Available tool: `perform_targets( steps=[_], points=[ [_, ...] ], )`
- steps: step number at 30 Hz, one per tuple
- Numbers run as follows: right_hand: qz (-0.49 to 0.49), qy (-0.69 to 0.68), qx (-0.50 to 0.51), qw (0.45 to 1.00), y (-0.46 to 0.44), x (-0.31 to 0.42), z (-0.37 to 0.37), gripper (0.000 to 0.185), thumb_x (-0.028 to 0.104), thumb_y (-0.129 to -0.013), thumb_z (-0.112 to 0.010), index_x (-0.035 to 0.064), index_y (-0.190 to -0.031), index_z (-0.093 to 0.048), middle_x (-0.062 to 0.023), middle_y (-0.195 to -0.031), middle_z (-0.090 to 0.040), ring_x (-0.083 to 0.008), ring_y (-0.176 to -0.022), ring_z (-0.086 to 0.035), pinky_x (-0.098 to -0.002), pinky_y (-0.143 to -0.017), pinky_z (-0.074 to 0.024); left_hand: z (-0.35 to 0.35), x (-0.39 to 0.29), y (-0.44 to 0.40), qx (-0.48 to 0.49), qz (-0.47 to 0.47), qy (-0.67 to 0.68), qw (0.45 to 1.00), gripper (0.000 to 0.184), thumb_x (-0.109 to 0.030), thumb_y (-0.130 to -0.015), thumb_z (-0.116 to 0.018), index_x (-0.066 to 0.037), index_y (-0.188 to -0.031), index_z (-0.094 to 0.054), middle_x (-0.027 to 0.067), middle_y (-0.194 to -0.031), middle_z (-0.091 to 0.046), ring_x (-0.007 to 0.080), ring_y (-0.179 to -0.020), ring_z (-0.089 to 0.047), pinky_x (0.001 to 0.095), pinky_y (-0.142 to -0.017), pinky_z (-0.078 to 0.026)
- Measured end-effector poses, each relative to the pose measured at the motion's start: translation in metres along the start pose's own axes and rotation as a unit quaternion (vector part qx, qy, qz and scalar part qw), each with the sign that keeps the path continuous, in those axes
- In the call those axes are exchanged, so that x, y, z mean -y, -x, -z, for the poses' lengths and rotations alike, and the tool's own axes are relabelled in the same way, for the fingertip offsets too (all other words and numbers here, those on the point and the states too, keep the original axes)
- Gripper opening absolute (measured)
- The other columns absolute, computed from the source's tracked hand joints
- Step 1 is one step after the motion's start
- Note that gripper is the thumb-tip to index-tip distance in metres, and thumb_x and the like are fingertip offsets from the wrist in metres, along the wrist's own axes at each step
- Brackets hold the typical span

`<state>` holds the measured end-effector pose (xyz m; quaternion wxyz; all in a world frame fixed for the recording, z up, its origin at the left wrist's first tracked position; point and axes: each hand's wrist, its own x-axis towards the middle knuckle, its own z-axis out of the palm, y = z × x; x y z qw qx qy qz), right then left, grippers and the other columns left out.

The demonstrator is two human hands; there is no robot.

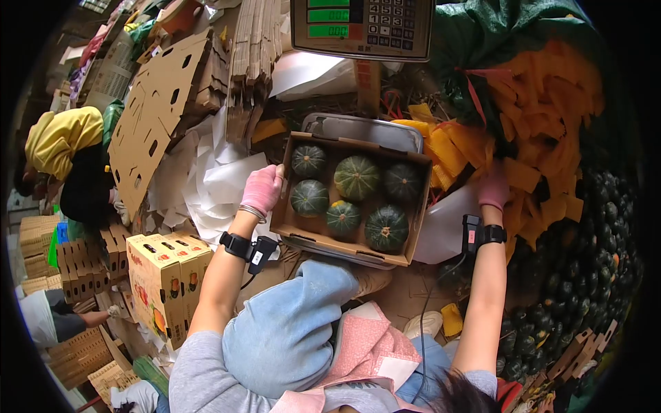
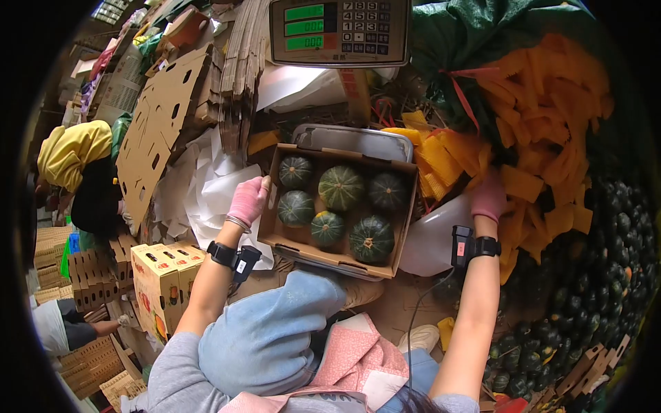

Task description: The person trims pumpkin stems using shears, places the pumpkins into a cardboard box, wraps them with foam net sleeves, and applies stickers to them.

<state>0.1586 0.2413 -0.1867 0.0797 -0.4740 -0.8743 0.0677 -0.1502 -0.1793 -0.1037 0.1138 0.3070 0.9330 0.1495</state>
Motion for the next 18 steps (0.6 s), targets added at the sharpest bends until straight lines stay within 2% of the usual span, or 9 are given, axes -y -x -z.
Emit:
perform_targets(
  steps=[3,4,5,6,8,10,12,14,18],
  points=[
    [-0.139,-0.033,-0.063,0.988,0.027,0.045,0.077,0.036,0.029,-0.09,-0.057,0.0007,-0.113,-0.054,-0.0263,-0.103,-0.062,-0.0411,-0.094,-0.06,-0.047,-0.078,-0.0486,0.02,-0.031,-0.001,-0.037,0.021,0.043,0.998,0.029,-0.03,-0.092,-0.055,-0.003,-0.082,-0.059,0.0199,-0.076,-0.063,0.0395,-0.078,-0.06,0.0461,-0.068,-0.047],
    [-0.105,-0.046,-0.15,0.982,0.049,0.059,0.099,0.038,0.034,-0.09,-0.058,-0.0019,-0.103,-0.053,-0.0251,-0.098,-0.061,-0.0424,-0.09,-0.058,-0.0465,-0.077,-0.0488,0.032,-0.053,0.006,-0.131,-0.052,0.073,0.987,0.022,-0.025,-0.088,-0.063,-0.005,-0.082,-0.059,0.0151,-0.073,-0.062,0.0328,-0.069,-0.061,0.0411,-0.063,-0.048],
    [0.059,-0.055,-0.324,0.943,0.069,0.082,0.119,0.037,0.033,-0.089,-0.061,-0.0004,-0.102,-0.053,-0.0215,-0.094,-0.058,-0.041,-0.087,-0.056,-0.0455,-0.075,-0.0492,0.05,-0.077,0.016,-0.143,-0.114,0.14,0.973,0.021,-0.023,-0.084,-0.068,-0.004,-0.08,-0.059,0.0116,-0.07,-0.059,0.0251,-0.062,-0.058,0.0348,-0.058,-0.047],
    [0.124,-0.083,-0.32,0.936,0.095,0.116,0.142,0.029,0.024,-0.087,-0.064,0.0022,-0.104,-0.055,-0.0173,-0.09,-0.055,-0.0369,-0.084,-0.056,-0.0435,-0.072,-0.0499,0.065,-0.099,0.027,-0.084,-0.193,0.251,0.945,0.018,-0.017,-0.082,-0.07,-0.003,-0.078,-0.059,0.0087,-0.067,-0.055,0.0201,-0.058,-0.053,0.0304,-0.055,-0.044],
    [0.254,-0.186,-0.258,0.914,0.145,0.162,0.156,0.033,0.008,-0.074,-0.069,0.0045,-0.104,-0.056,-0.0125,-0.089,-0.051,-0.0308,-0.079,-0.055,-0.0393,-0.065,-0.0493,0.08,-0.128,0.045,0.228,-0.22,0.439,0.841,0.02,-0.019,-0.087,-0.058,0.0,-0.078,-0.058,0.0077,-0.068,-0.052,0.0181,-0.062,-0.051,0.0287,-0.059,-0.044],
    [0.311,-0.248,-0.24,0.886,0.174,0.185,0.144,0.04,-0.001,-0.065,-0.065,0.0067,-0.103,-0.056,-0.0119,-0.089,-0.049,-0.0298,-0.073,-0.053,-0.0394,-0.06,-0.0474,0.067,-0.144,0.045,0.236,-0.362,0.45,0.781,0.021,-0.02,-0.089,-0.057,0.0,-0.089,-0.057,0.0097,-0.08,-0.055,0.0178,-0.072,-0.052,0.0289,-0.066,-0.044],
    [0.271,-0.265,-0.226,0.898,0.192,0.197,0.131,0.035,0.0,-0.065,-0.065,0.007,-0.097,-0.055,-0.0118,-0.088,-0.048,-0.0307,-0.072,-0.053,-0.0393,-0.058,-0.0469,0.066,-0.152,0.045,0.272,-0.297,0.463,0.79,0.019,-0.018,-0.089,-0.06,0.0,-0.094,-0.057,0.0094,-0.08,-0.055,0.0198,-0.074,-0.054,0.0304,-0.068,-0.045],
    [0.249,-0.276,-0.183,0.91,0.205,0.201,0.131,0.032,0.001,-0.065,-0.065,0.0071,-0.095,-0.054,-0.0115,-0.087,-0.049,-0.0308,-0.072,-0.054,-0.039,-0.058,-0.0471,0.058,-0.151,0.041,0.229,-0.415,0.425,0.771,0.02,-0.017,-0.089,-0.062,0.0,-0.096,-0.055,0.0093,-0.085,-0.055,0.0179,-0.079,-0.056,0.0313,-0.069,-0.047],
    [0.255,-0.208,-0.189,0.925,0.209,0.196,0.136,0.03,0.0,-0.063,-0.064,0.0076,-0.092,-0.055,-0.0105,-0.085,-0.048,-0.0309,-0.071,-0.053,-0.0396,-0.057,-0.0468,0.056,-0.153,0.046,0.265,-0.388,0.423,0.775,0.016,-0.015,-0.091,-0.057,0.0,-0.095,-0.055,0.0102,-0.085,-0.054,0.0181,-0.078,-0.055,0.0316,-0.069,-0.047]
  ],
)
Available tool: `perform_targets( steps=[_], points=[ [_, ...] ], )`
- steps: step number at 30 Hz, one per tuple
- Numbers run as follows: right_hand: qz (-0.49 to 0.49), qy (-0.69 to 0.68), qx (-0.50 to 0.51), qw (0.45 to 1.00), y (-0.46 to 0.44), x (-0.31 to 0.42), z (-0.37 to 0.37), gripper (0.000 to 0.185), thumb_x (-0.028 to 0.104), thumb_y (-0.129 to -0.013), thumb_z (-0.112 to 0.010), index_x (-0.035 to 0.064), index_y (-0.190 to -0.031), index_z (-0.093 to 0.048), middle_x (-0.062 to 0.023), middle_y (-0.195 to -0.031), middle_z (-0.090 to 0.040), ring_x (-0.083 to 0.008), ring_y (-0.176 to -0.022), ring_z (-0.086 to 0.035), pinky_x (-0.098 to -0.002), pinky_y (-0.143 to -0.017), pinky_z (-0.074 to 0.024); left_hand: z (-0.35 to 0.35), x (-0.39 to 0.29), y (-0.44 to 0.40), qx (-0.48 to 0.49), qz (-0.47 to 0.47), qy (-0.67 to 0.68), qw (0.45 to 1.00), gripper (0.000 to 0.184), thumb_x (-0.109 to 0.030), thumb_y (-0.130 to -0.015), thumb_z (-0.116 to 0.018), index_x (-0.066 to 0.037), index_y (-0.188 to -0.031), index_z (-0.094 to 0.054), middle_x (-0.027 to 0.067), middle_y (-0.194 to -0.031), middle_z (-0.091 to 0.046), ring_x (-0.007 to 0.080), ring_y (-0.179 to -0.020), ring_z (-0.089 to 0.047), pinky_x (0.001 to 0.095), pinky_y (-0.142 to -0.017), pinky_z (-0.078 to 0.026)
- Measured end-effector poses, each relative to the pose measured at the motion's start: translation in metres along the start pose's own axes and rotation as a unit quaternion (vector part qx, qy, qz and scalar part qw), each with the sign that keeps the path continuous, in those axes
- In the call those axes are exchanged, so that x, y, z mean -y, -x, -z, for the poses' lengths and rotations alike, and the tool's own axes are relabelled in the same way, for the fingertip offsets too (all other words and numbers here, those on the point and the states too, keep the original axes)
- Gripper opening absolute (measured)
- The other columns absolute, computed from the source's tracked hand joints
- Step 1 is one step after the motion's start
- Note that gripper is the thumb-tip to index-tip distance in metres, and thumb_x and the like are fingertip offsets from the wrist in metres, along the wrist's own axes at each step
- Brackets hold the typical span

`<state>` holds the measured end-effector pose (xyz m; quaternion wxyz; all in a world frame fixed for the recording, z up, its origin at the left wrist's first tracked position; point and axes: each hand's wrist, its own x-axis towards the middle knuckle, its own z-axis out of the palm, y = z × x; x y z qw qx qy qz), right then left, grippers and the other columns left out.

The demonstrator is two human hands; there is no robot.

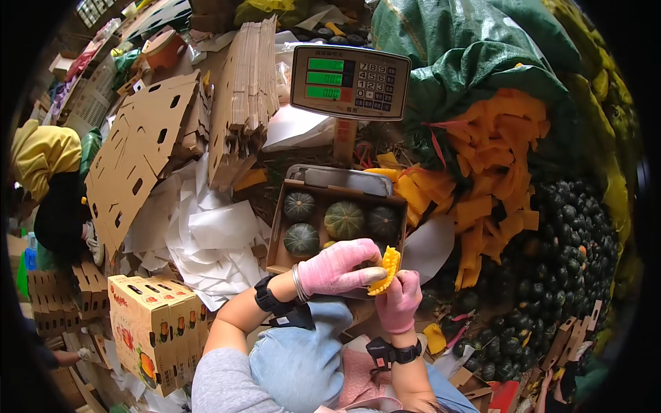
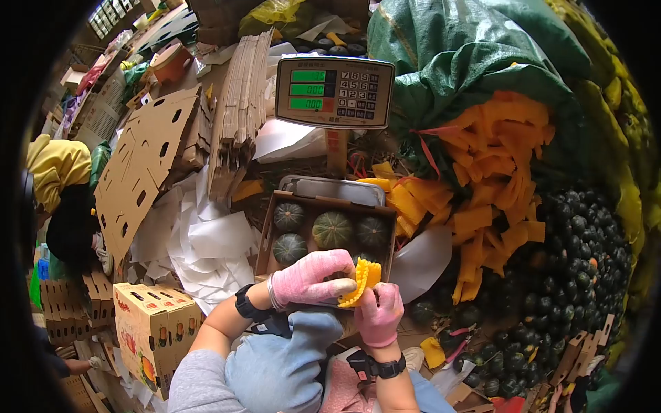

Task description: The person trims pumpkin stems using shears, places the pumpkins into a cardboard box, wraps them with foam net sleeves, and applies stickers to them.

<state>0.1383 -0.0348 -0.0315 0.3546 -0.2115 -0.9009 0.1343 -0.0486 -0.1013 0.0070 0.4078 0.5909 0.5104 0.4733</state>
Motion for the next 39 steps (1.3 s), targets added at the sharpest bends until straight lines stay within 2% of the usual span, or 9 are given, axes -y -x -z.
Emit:
perform_targets(
  steps=[5,10,15,21,24,26,28,30,39],
  points=[
    [-0.211,-0.383,0.047,0.898,0.001,0.003,0.006,0.076,0.055,-0.076,-0.073,0.0027,-0.121,-0.039,-0.0092,-0.11,-0.047,-0.0174,-0.096,-0.05,-0.0305,-0.086,-0.0427,-0.008,0.014,-0.005,0.001,-0.057,0.039,0.998,0.011,-0.011,-0.091,-0.056,-0.001,-0.096,-0.054,0.0119,-0.09,-0.053,0.0264,-0.08,-0.054,0.0343,-0.073,-0.046],
    [-0.408,-0.562,-0.051,0.718,-0.01,0.0,0.019,0.027,0.025,-0.091,-0.062,0.0023,-0.1,-0.051,-0.0007,-0.092,-0.055,-0.0081,-0.082,-0.05,-0.0227,-0.077,-0.0427,-0.013,0.02,-0.007,-0.001,-0.119,0.025,0.993,0.009,-0.004,-0.086,-0.059,-0.002,-0.093,-0.053,0.0123,-0.096,-0.054,0.03,-0.087,-0.055,0.0363,-0.079,-0.047],
    [-0.36,-0.254,-0.033,0.897,-0.004,0.0,0.001,0.025,-0.007,-0.074,-0.069,0.0042,-0.084,-0.049,-0.0001,-0.085,-0.053,-0.0081,-0.079,-0.05,-0.0219,-0.073,-0.0442,-0.021,0.014,-0.014,0.014,-0.109,-0.008,0.994,0.039,-0.026,-0.076,-0.077,-0.004,-0.096,-0.052,0.0114,-0.096,-0.052,0.0278,-0.086,-0.053,0.0353,-0.078,-0.046],
    [-0.401,-0.33,-0.151,0.841,-0.011,0.023,-0.018,0.035,-0.013,-0.072,-0.064,0.0041,-0.096,-0.046,-0.0023,-0.094,-0.046,-0.0111,-0.086,-0.049,-0.0232,-0.082,-0.043,-0.014,0.032,-0.003,-0.039,0.039,-0.141,0.988,0.03,-0.005,-0.076,-0.069,-0.002,-0.104,-0.059,0.0135,-0.093,-0.06,0.0289,-0.086,-0.062,0.0332,-0.075,-0.05],
    [-0.28,-0.135,0.007,0.95,-0.01,0.017,-0.019,0.024,-0.011,-0.073,-0.057,0.0034,-0.091,-0.051,-0.0009,-0.09,-0.049,-0.0126,-0.084,-0.051,-0.0237,-0.078,-0.0437,-0.005,0.038,0.022,-0.043,0.229,0.427,0.874,0.025,-0.016,-0.085,-0.064,0.001,-0.103,-0.059,0.0056,-0.105,-0.063,0.0123,-0.098,-0.06,0.0268,-0.085,-0.049],
    [-0.345,-0.365,0.165,0.849,0.004,0.011,-0.024,0.019,-0.011,-0.071,-0.053,0.003,-0.084,-0.052,0.0021,-0.084,-0.052,-0.0126,-0.078,-0.052,-0.0255,-0.076,-0.045,0.011,0.036,0.033,-0.09,0.275,0.561,0.775,0.034,-0.026,-0.084,-0.067,0.002,-0.102,-0.06,0.0067,-0.105,-0.064,0.0118,-0.1,-0.06,0.0257,-0.086,-0.048],
    [-0.471,-0.764,0.132,0.42,0.013,0.011,-0.019,0.037,-0.013,-0.069,-0.057,-0.001,-0.104,-0.063,-0.0049,-0.106,-0.067,-0.015,-0.098,-0.062,-0.0283,-0.091,-0.0468,0.032,0.052,0.061,-0.019,0.412,0.393,0.822,0.039,-0.03,-0.083,-0.069,0.002,-0.104,-0.061,0.0071,-0.102,-0.066,0.0145,-0.099,-0.061,0.0275,-0.087,-0.048],
    [-0.417,-0.826,0.115,0.361,0.027,0.014,-0.029,0.04,-0.01,-0.074,-0.06,-0.0028,-0.113,-0.062,-0.0087,-0.113,-0.066,-0.0162,-0.107,-0.061,-0.0287,-0.097,-0.0442,0.051,0.047,0.08,0.119,0.301,0.351,0.879,0.047,-0.034,-0.083,-0.069,0.005,-0.108,-0.063,0.012,-0.107,-0.065,0.0186,-0.102,-0.06,0.0317,-0.092,-0.045],
    [-0.487,-0.656,-0.008,0.577,0.02,0.07,-0.07,0.027,-0.002,-0.081,-0.063,0.0032,-0.108,-0.059,-0.0055,-0.114,-0.053,-0.0149,-0.108,-0.051,-0.0273,-0.096,-0.0405,0.024,0.026,0.072,-0.031,0.094,-0.089,0.991,0.022,0.0,-0.071,-0.071,-0.006,-0.091,-0.065,0.0105,-0.096,-0.066,0.0343,-0.095,-0.063,0.0389,-0.084,-0.051]
  ],
)
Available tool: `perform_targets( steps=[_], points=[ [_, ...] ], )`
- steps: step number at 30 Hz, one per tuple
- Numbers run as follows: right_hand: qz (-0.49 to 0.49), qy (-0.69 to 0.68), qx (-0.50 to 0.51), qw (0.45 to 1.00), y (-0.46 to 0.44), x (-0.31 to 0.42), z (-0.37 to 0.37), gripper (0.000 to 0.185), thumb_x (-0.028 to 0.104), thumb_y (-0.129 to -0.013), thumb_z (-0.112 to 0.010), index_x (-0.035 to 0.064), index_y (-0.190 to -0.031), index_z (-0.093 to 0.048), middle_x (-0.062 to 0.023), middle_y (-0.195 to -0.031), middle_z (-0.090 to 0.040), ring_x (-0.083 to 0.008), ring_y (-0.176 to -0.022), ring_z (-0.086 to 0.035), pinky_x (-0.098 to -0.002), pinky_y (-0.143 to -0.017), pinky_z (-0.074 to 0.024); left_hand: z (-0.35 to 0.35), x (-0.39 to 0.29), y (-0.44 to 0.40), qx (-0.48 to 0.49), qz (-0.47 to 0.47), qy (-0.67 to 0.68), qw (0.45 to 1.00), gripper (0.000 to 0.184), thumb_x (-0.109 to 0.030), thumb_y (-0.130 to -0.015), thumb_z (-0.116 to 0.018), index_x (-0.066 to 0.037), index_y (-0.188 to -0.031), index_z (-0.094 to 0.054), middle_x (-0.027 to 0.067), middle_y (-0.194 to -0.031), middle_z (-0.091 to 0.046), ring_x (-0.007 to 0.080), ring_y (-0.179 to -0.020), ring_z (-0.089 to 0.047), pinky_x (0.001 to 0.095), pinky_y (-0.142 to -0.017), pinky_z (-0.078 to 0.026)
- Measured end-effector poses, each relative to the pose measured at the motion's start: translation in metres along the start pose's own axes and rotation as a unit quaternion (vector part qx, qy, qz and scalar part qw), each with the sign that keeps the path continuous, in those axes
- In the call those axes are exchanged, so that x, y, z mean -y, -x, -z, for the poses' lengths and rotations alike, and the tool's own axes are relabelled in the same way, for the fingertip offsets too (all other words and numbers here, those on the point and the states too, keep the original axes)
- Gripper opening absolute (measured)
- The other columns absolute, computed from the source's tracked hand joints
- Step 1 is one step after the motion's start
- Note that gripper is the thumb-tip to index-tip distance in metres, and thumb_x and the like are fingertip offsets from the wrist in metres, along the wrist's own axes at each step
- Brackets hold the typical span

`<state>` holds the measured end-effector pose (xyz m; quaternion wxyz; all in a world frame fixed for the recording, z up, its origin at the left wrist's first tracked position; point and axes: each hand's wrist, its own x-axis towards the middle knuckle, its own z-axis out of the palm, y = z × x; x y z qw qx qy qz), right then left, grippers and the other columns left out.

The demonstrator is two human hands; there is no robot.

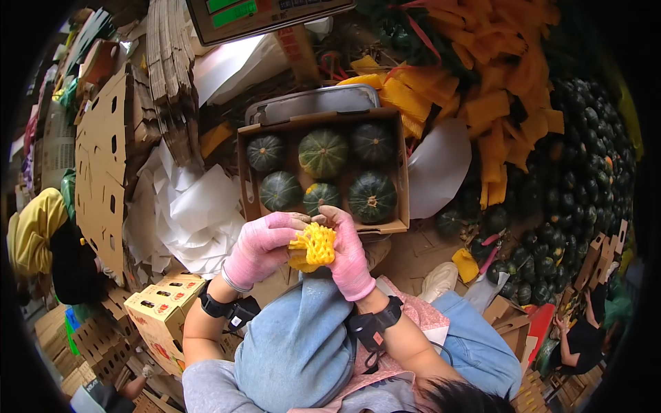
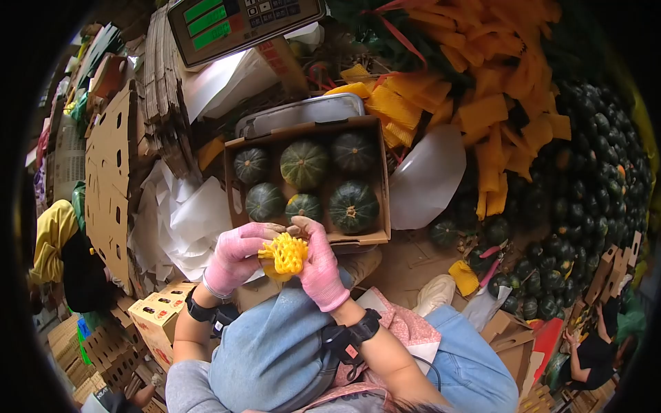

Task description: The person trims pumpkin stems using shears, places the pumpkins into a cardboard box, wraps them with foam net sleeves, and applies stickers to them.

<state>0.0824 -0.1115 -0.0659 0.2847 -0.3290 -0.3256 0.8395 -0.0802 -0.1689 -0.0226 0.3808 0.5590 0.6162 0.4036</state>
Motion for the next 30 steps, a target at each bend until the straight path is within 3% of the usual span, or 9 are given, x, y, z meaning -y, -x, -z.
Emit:
perform_targets(
  steps=[5,8,12,15,17,19,23,25,30],
  points=[
    [0.068,0.228,0.113,0.965,-0.013,0.009,0.012,0.022,-0.006,-0.073,-0.061,0.0016,-0.094,-0.06,-0.0086,-0.101,-0.056,-0.0185,-0.097,-0.055,-0.0274,-0.087,-0.0436,0.012,-0.006,-0.006,-0.003,-0.108,-0.122,0.987,0.023,-0.006,-0.064,-0.078,-0.007,-0.083,-0.064,0.0053,-0.081,-0.061,0.0289,-0.087,-0.063,0.044,-0.094,-0.044],
    [0.105,0.318,0.101,0.937,-0.017,0.02,0.012,0.018,-0.006,-0.066,-0.056,-0.001,-0.083,-0.055,-0.0105,-0.089,-0.055,-0.0192,-0.084,-0.057,-0.0274,-0.073,-0.0457,0.015,0.005,0.006,0.093,0.104,0.3,0.944,0.026,-0.021,-0.073,-0.08,-0.005,-0.087,-0.066,0.0072,-0.098,-0.055,0.0249,-0.104,-0.053,0.0408,-0.101,-0.033],
    [-0.111,0.04,0.255,0.96,-0.012,0.042,0.015,0.02,-0.005,-0.067,-0.058,0.0012,-0.087,-0.058,-0.003,-0.087,-0.059,-0.0114,-0.086,-0.056,-0.0239,-0.079,-0.0447,0.03,0.036,0.006,0.373,0.117,0.326,0.861,0.028,-0.022,-0.086,-0.067,0.003,-0.1,-0.065,0.0126,-0.103,-0.059,0.025,-0.099,-0.056,0.0365,-0.092,-0.041],
    [-0.337,-0.107,0.316,0.881,-0.011,0.05,0.029,0.04,0.006,-0.079,-0.058,-0.0023,-0.118,-0.057,-0.0039,-0.108,-0.063,-0.0118,-0.1,-0.057,-0.026,-0.089,-0.0453,0.027,0.045,0.012,0.062,0.2,0.479,0.853,0.033,-0.03,-0.087,-0.065,0.003,-0.091,-0.063,0.011,-0.101,-0.06,0.0239,-0.094,-0.062,0.0362,-0.086,-0.048],
    [-0.267,0.056,0.305,0.913,-0.019,0.044,0.041,0.038,0.023,-0.096,-0.051,-0.0026,-0.124,-0.052,-0.0083,-0.108,-0.064,-0.0153,-0.098,-0.061,-0.0291,-0.09,-0.0465,0.011,0.028,0.001,-0.04,0.217,0.538,0.813,0.051,-0.042,-0.088,-0.062,0.001,-0.113,-0.054,0.0094,-0.108,-0.059,0.02,-0.099,-0.061,0.0333,-0.088,-0.048],
    [-0.138,-0.179,0.242,0.944,-0.03,0.061,0.042,0.03,0.024,-0.097,-0.049,0.0018,-0.117,-0.054,-0.01,-0.101,-0.065,-0.0169,-0.086,-0.065,-0.0289,-0.073,-0.0525,0.014,0.029,-0.013,0.042,0.279,0.478,0.831,0.047,-0.04,-0.09,-0.06,0.001,-0.114,-0.055,0.0078,-0.107,-0.061,0.0158,-0.098,-0.059,0.0297,-0.087,-0.047],
    [-0.139,0.046,0.062,0.987,-0.075,0.086,0.036,0.02,0.024,-0.098,-0.049,0.0069,-0.106,-0.056,-0.007,-0.085,-0.064,-0.0146,-0.063,-0.061,-0.02,-0.039,-0.0384,0.026,0.061,-0.063,0.085,0.249,0.213,0.941,0.03,-0.027,-0.094,-0.054,0.001,-0.102,-0.06,0.0057,-0.097,-0.064,0.0115,-0.09,-0.057,0.0279,-0.081,-0.046],
    [-0.096,0.41,-0.067,0.904,-0.105,0.082,0.028,0.022,0.025,-0.097,-0.048,0.0055,-0.1,-0.056,-0.0074,-0.08,-0.061,-0.0166,-0.059,-0.059,-0.0261,-0.043,-0.0473,0.023,0.056,-0.095,-0.064,0.197,-0.021,0.978,0.027,-0.026,-0.095,-0.054,0.001,-0.1,-0.059,0.0056,-0.092,-0.062,0.0119,-0.087,-0.056,0.0296,-0.079,-0.047],
    [-0.17,0.364,-0.075,0.913,-0.126,0.048,0.008,0.028,0.028,-0.097,-0.045,0.0087,-0.118,-0.047,-0.0164,-0.094,-0.061,-0.0286,-0.07,-0.063,-0.0361,-0.056,-0.0535,0.004,0.104,-0.11,-0.077,0.118,0.079,0.987,0.03,-0.028,-0.099,-0.049,-0.001,-0.111,-0.05,0.004,-0.098,-0.055,0.0103,-0.092,-0.048,0.0248,-0.083,-0.043]
  ],
)
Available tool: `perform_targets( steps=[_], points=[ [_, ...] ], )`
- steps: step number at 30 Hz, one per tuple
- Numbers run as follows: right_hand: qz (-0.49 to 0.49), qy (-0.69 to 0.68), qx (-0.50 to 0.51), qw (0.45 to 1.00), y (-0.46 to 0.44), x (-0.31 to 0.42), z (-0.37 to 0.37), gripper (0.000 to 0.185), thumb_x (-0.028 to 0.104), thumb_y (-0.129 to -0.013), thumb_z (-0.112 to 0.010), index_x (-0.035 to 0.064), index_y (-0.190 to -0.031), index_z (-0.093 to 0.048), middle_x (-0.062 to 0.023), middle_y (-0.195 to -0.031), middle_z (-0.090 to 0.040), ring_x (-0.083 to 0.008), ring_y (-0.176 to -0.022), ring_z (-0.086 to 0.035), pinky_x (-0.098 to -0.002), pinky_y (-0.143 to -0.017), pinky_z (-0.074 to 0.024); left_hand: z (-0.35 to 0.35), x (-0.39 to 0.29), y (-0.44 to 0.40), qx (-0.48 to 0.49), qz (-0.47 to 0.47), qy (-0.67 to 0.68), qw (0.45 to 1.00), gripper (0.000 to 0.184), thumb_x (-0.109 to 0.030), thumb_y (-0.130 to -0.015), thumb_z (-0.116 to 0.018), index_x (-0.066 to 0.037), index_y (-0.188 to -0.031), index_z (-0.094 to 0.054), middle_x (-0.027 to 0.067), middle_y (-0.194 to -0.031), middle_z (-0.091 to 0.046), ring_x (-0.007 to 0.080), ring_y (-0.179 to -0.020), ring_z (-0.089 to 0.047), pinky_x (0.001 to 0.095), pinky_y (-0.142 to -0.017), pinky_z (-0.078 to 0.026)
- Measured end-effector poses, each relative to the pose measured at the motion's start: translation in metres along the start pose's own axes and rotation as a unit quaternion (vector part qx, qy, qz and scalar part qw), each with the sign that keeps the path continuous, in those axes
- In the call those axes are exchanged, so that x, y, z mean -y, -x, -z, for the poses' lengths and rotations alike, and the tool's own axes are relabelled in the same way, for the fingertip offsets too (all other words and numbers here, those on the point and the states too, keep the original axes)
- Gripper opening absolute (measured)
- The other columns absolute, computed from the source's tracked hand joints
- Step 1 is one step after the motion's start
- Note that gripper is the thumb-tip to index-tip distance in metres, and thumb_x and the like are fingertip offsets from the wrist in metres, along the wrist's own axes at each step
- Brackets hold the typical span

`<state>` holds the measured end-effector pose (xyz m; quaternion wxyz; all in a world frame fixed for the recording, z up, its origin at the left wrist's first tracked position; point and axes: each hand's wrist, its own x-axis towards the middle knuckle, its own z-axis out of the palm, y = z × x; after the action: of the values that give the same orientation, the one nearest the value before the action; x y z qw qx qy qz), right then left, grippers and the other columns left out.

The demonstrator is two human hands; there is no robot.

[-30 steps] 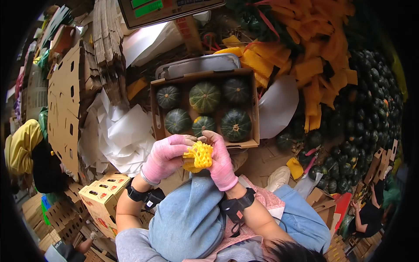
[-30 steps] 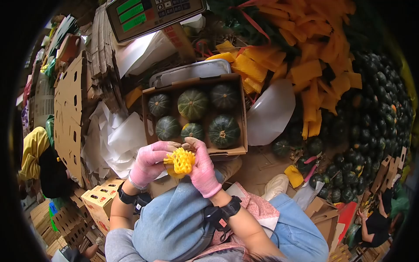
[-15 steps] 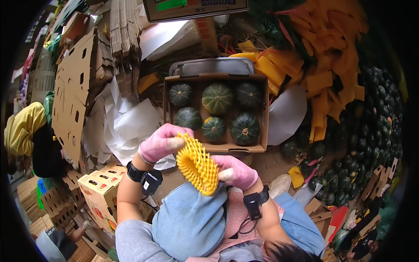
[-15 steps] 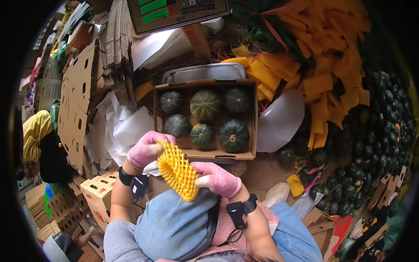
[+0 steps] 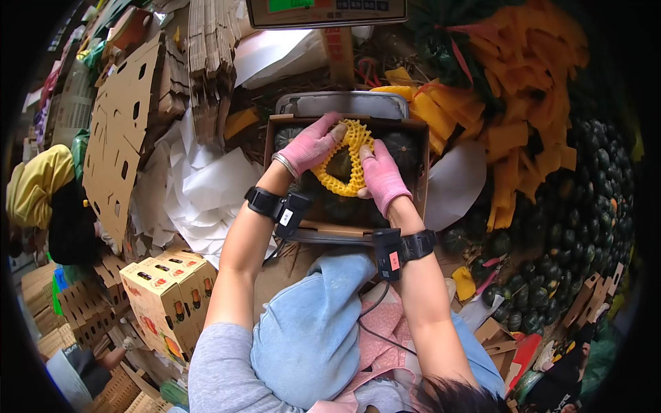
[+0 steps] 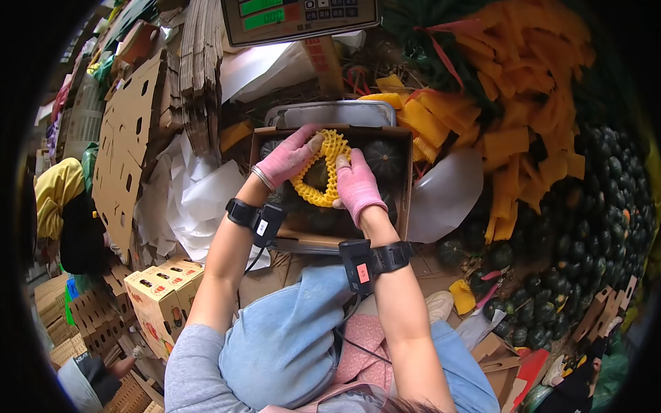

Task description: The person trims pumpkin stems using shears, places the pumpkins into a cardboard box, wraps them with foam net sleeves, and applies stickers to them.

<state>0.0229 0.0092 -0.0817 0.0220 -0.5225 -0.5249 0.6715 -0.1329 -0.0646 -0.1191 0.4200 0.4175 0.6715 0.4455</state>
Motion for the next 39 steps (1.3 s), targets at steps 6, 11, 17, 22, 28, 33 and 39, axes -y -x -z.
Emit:
perform_targets(
  steps=[6,11,17,22,28,33,39],
  points=[
    [0.233,0.134,-0.056,0.962,0.057,-0.039,-0.001,0.02,0.02,-0.094,-0.052,0.0086,-0.11,-0.049,-0.024,-0.097,-0.059,-0.0449,-0.091,-0.057,-0.0459,-0.075,-0.0479,-0.004,-0.03,0.087,-0.017,0.076,0.204,0.976,0.023,-0.024,-0.1,-0.047,-0.005,-0.114,-0.047,-0.0007,-0.1,-0.05,0.0053,-0.094,-0.044,0.0221,-0.085,-0.04],
    [0.273,0.117,-0.175,0.939,0.035,-0.043,-0.011,0.014,0.019,-0.094,-0.055,0.0055,-0.097,-0.054,-0.0188,-0.08,-0.062,-0.0414,-0.079,-0.062,-0.0411,-0.065,-0.0496,-0.016,0.002,0.085,-0.098,0.051,0.149,0.983,0.02,-0.02,-0.099,-0.051,-0.004,-0.109,-0.05,-0.0023,-0.091,-0.051,0.005,-0.087,-0.046,0.0203,-0.079,-0.041],
    [0.178,0.128,-0.181,0.959,0.021,-0.049,-0.005,0.016,0.019,-0.092,-0.055,0.0077,-0.103,-0.05,-0.0197,-0.082,-0.065,-0.0395,-0.081,-0.064,-0.044,-0.069,-0.0502,-0.012,0.013,0.077,-0.131,0.1,0.032,0.986,0.015,-0.017,-0.094,-0.057,-0.003,-0.097,-0.058,0.005,-0.082,-0.059,0.0113,-0.079,-0.053,0.0257,-0.072,-0.046],
    [0.304,0.345,-0.266,0.848,0.046,-0.034,-0.007,0.023,0.017,-0.086,-0.06,0.0152,-0.107,-0.053,-0.0145,-0.108,-0.056,-0.0377,-0.089,-0.061,-0.0454,-0.071,-0.0511,-0.016,-0.052,0.071,-0.216,0.006,-0.377,0.901,0.014,-0.01,-0.087,-0.062,-0.006,-0.1,-0.06,0.0149,-0.097,-0.061,0.0338,-0.085,-0.061,0.0375,-0.073,-0.051],
    [0.314,0.405,-0.156,0.844,0.078,-0.047,-0.006,0.034,0.011,-0.08,-0.063,0.0165,-0.113,-0.058,-0.0107,-0.098,-0.056,-0.0297,-0.088,-0.061,-0.0397,-0.069,-0.0534,-0.005,-0.057,0.097,-0.06,-0.083,-0.25,0.963,0.03,-0.003,-0.088,-0.056,-0.006,-0.117,-0.059,0.0174,-0.105,-0.058,0.0336,-0.096,-0.06,0.0348,-0.083,-0.05],
    [0.281,0.361,-0.18,0.871,0.07,-0.039,-0.02,0.026,0.016,-0.087,-0.055,0.0131,-0.113,-0.056,-0.0144,-0.094,-0.056,-0.0353,-0.075,-0.064,-0.0441,-0.065,-0.0535,-0.002,-0.031,0.093,-0.056,-0.062,-0.199,0.976,0.033,-0.001,-0.091,-0.045,-0.005,-0.121,-0.056,0.0192,-0.105,-0.059,0.0365,-0.098,-0.059,0.037,-0.085,-0.049],
    [0.249,0.368,-0.182,0.877,0.062,-0.045,-0.021,0.029,0.016,-0.087,-0.056,0.0142,-0.115,-0.054,-0.016,-0.093,-0.056,-0.0377,-0.072,-0.064,-0.0454,-0.064,-0.0535,-0.001,-0.039,0.089,-0.011,0.019,-0.269,0.963,0.04,0.002,-0.086,-0.044,-0.006,-0.125,-0.054,0.0199,-0.104,-0.06,0.0382,-0.1,-0.057,0.0405,-0.088,-0.047]
  ],
)
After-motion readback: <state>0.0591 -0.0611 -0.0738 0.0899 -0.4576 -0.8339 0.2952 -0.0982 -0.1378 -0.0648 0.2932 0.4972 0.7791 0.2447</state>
